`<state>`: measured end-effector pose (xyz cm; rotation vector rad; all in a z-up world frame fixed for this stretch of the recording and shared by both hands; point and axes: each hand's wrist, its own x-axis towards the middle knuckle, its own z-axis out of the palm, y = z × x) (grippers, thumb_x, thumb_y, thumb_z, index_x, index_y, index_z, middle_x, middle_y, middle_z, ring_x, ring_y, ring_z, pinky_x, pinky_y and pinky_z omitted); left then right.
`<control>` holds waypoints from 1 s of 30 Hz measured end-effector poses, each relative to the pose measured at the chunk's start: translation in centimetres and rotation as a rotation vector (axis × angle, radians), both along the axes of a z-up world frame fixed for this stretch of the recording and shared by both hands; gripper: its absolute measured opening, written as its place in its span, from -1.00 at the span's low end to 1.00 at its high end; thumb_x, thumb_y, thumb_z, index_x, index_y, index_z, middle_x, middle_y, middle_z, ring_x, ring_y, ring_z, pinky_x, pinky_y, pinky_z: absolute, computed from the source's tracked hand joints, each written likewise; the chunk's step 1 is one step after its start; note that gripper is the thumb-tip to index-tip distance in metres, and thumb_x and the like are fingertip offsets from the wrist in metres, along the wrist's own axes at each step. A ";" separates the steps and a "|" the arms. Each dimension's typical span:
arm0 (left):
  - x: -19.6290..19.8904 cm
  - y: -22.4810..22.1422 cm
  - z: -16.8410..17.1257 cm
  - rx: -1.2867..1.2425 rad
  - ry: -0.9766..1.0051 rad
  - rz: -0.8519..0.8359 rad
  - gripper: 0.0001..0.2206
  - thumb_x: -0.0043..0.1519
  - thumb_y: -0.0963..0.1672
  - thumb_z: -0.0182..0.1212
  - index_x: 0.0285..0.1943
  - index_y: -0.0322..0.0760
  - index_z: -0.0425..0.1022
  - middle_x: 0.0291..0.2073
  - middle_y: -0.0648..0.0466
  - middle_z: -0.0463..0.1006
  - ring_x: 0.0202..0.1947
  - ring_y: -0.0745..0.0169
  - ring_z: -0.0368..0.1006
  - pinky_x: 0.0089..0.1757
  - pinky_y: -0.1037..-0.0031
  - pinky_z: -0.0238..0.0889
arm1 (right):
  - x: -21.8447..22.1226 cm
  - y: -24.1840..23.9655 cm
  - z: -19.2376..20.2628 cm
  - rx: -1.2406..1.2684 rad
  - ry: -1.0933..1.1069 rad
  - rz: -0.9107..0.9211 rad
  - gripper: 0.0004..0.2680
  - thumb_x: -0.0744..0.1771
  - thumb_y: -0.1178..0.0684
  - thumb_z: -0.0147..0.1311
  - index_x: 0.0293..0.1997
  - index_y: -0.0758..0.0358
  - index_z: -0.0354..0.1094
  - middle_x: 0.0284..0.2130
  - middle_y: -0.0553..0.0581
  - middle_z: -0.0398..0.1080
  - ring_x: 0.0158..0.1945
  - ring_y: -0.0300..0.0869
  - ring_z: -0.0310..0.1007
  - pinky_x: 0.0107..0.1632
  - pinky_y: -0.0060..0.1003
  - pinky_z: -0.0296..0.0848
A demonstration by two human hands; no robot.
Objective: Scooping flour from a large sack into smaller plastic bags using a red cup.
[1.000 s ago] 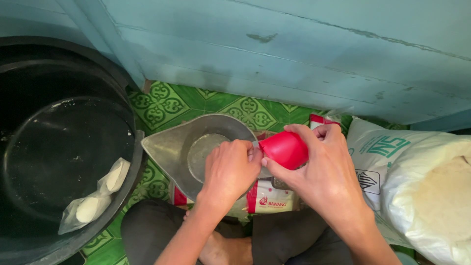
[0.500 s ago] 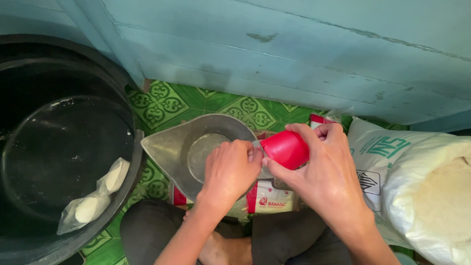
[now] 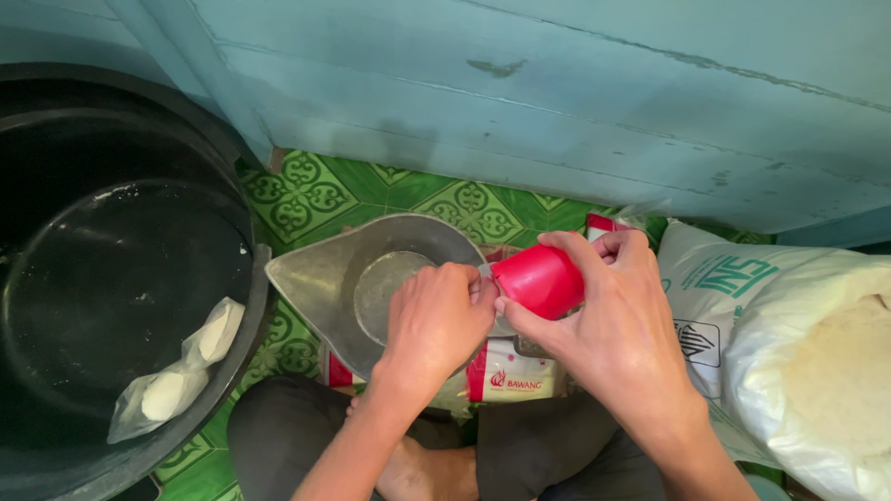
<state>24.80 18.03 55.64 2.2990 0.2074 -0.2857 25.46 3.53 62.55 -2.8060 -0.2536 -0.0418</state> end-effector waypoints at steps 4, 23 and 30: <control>0.0 0.0 -0.2 0.011 -0.010 0.000 -0.76 0.11 -0.06 0.09 -0.48 -0.29 0.55 -0.54 -0.16 0.56 -0.46 -0.37 0.44 -0.34 0.06 0.32 | 0.0 0.0 0.1 0.008 0.004 0.002 -0.52 0.07 -0.14 0.39 0.02 0.18 0.44 -0.15 0.35 0.22 -0.20 0.10 0.32 -0.15 -0.12 0.41; -0.3 0.0 -0.3 0.020 -0.047 0.015 -0.69 0.14 -0.03 0.10 -0.60 -0.30 0.46 -0.65 -0.13 0.51 -0.53 -0.36 0.39 -0.37 0.07 0.28 | 0.8 -3.0 -0.8 0.181 0.152 -0.097 -0.56 0.10 -0.05 0.35 0.04 0.10 0.42 -0.16 0.16 0.38 -0.26 -0.14 0.42 -0.29 -0.32 0.45; -0.3 0.0 -0.2 0.013 -0.058 0.022 -0.70 0.13 -0.04 0.10 -0.59 -0.29 0.49 -0.67 -0.14 0.51 -0.54 -0.38 0.38 -0.39 0.06 0.27 | 0.6 -2.9 -0.5 0.187 0.135 -0.099 -0.56 0.09 -0.04 0.36 0.04 0.09 0.43 -0.23 0.15 0.35 -0.28 -0.15 0.40 -0.29 -0.34 0.45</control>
